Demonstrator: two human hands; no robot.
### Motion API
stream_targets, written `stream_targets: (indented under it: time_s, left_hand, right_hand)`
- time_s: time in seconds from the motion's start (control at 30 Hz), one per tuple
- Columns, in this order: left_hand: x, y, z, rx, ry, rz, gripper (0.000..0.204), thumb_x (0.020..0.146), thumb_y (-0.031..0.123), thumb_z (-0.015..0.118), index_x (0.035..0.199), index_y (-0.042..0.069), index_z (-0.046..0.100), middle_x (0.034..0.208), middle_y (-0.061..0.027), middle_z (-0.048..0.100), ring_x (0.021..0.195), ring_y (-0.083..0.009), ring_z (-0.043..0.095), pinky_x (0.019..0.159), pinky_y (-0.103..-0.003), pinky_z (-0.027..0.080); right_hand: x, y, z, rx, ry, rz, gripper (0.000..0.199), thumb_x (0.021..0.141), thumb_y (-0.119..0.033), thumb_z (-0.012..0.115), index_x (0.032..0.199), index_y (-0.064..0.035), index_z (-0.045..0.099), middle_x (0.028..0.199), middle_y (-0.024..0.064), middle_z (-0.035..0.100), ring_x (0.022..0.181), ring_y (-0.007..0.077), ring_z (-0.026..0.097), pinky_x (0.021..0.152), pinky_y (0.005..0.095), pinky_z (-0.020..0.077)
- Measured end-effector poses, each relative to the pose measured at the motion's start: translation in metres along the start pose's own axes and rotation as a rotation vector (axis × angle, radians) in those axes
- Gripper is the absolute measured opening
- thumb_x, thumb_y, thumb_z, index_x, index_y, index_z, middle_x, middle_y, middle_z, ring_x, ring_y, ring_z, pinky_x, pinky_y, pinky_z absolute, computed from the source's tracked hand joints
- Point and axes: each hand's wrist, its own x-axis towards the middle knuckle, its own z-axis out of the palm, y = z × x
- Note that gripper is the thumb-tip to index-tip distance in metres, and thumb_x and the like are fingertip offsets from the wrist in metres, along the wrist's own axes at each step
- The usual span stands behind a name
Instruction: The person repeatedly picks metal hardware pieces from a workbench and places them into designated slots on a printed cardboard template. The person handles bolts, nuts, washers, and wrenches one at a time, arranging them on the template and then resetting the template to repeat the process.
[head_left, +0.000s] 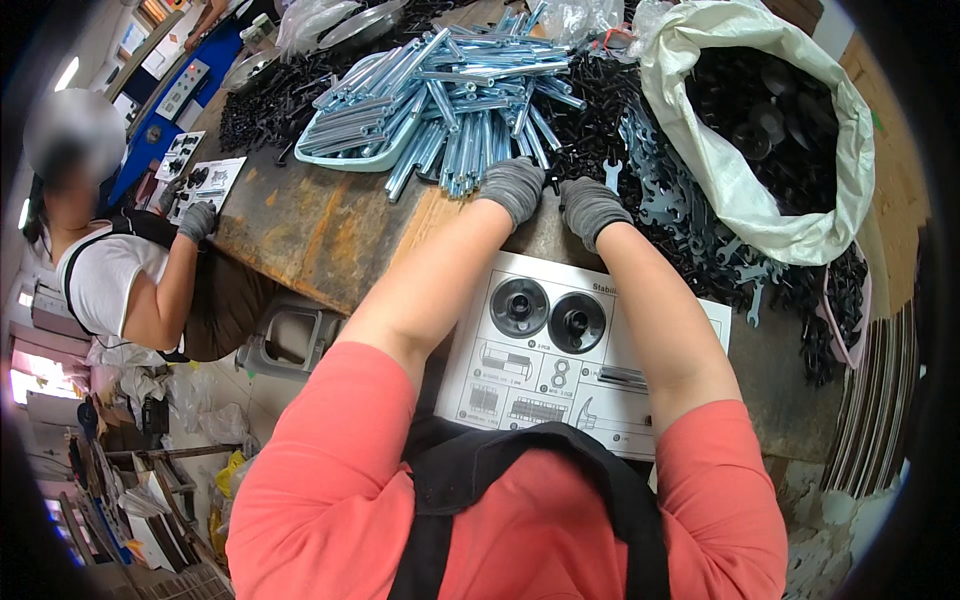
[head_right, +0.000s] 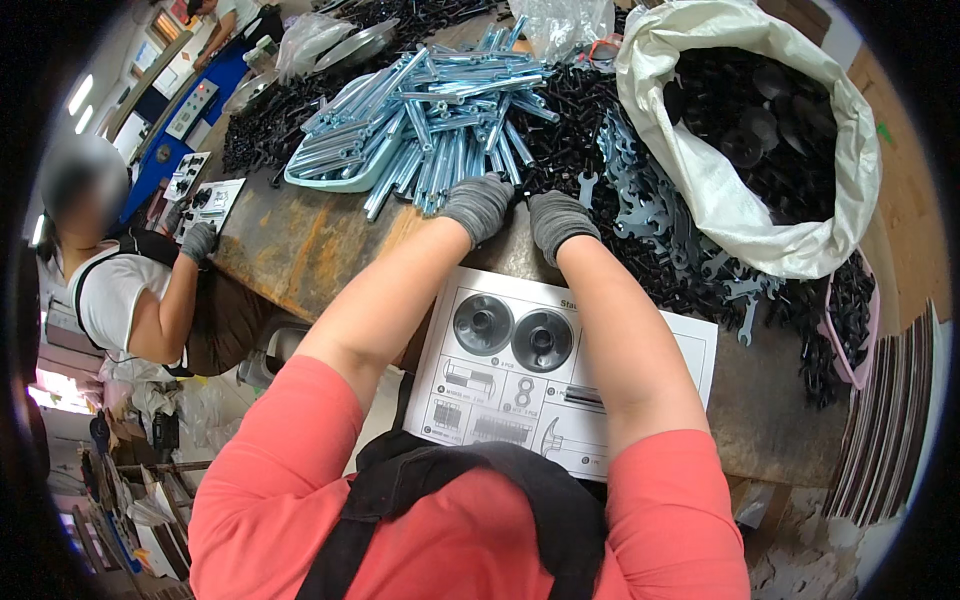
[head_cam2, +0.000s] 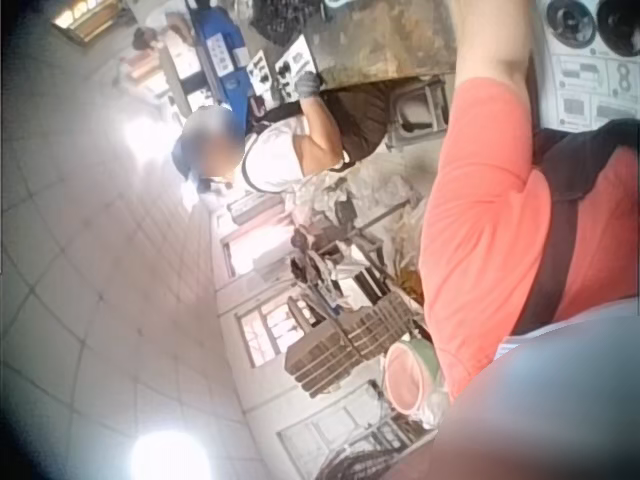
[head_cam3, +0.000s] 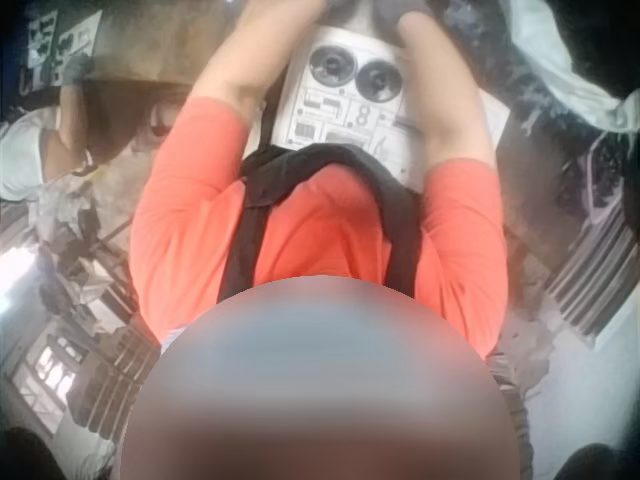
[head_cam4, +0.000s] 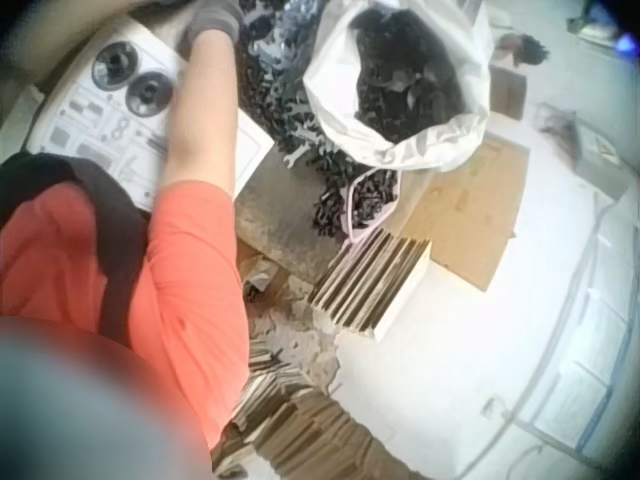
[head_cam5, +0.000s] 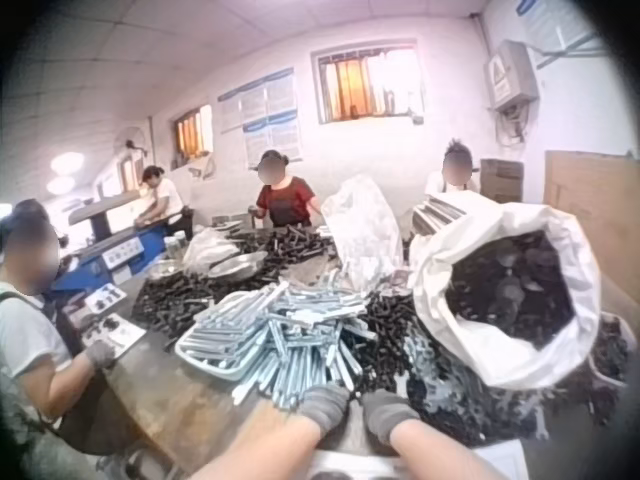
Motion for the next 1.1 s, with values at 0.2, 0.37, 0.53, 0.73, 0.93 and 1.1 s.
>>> stream_targets:
  time_s: [0.2, 0.37, 0.53, 0.73, 0.93, 1.1]
  left_hand:
    - [-0.002, -0.008, -0.006, 0.028, -0.121, 0.172, 0.029, 0.074, 0.008, 0.059, 0.102, 0.009, 0.06, 0.102, -0.017, 0.058, 0.096, -0.0317, 0.059, 0.079, -0.04, 0.049]
    - [-0.012, -0.004, -0.007, 0.03, -0.049, 0.246, 0.027, 0.077, 0.012, 0.058, 0.104, 0.012, 0.06, 0.101, -0.0142, 0.059, 0.094, -0.0316, 0.059, 0.078, -0.041, 0.049]
    - [-0.028, -0.016, -0.002, -0.136, 0.106, 0.168, 0.021, 0.08, 0.016, 0.057, 0.1, 0.012, 0.061, 0.095, -0.0146, 0.06, 0.09, -0.032, 0.06, 0.075, -0.041, 0.049]
    - [-0.077, -0.032, -0.012, -1.137, 0.215, 0.135, 0.028, 0.076, 0.008, 0.068, 0.102, 0.001, 0.062, 0.094, -0.0072, 0.066, 0.088, -0.0139, 0.061, 0.079, -0.027, 0.049]
    - [-0.205, -0.023, -0.003, -0.537, 0.346, 0.632, 0.032, 0.074, 0.008, 0.066, 0.106, 0.011, 0.06, 0.086, -0.009, 0.061, 0.073, -0.0232, 0.062, 0.068, -0.03, 0.051]
    - [-0.256, -0.01, 0.019, -0.138, 0.373, 0.898, 0.034, 0.071, 0.015, 0.056, 0.105, 0.01, 0.058, 0.103, -0.0064, 0.057, 0.076, -0.0206, 0.058, 0.058, -0.033, 0.045]
  right_hand:
    - [-0.005, 0.003, 0.015, -0.086, 0.007, -0.041, 0.03, 0.086, -0.008, 0.044, 0.112, -0.0043, 0.057, 0.117, 0.0161, 0.055, 0.107, 0.0318, 0.055, 0.087, 0.0407, 0.0479]
    - [-0.021, 0.01, 0.016, -0.147, 0.077, -0.117, 0.028, 0.087, -0.01, 0.043, 0.111, -0.0085, 0.058, 0.105, 0.0167, 0.059, 0.101, 0.0312, 0.059, 0.081, 0.04, 0.0506]
    - [-0.036, -0.009, 0.007, -0.292, 0.012, -0.137, 0.026, 0.088, -0.011, 0.043, 0.109, -0.0087, 0.058, 0.106, 0.0157, 0.06, 0.099, 0.0296, 0.06, 0.078, 0.0404, 0.0519]
    - [-0.058, 0.013, 0.009, 0.212, 0.357, -0.134, 0.022, 0.084, -0.009, 0.049, 0.105, -0.004, 0.055, 0.101, 0.016, 0.061, 0.092, 0.0292, 0.061, 0.078, 0.0389, 0.049]
    - [-0.17, -0.023, 0.024, 1.325, -0.062, -0.399, 0.017, 0.079, -0.006, 0.062, 0.094, -0.0035, 0.056, 0.082, 0.0025, 0.058, 0.077, 0.0124, 0.053, 0.071, 0.0274, 0.0455]
    - [-0.216, -0.064, 0.092, 0.285, 0.281, -0.768, 0.018, 0.071, -0.014, 0.065, 0.086, -0.0099, 0.058, 0.08, 0.0076, 0.06, 0.07, 0.0263, 0.06, 0.061, 0.0367, 0.0498]
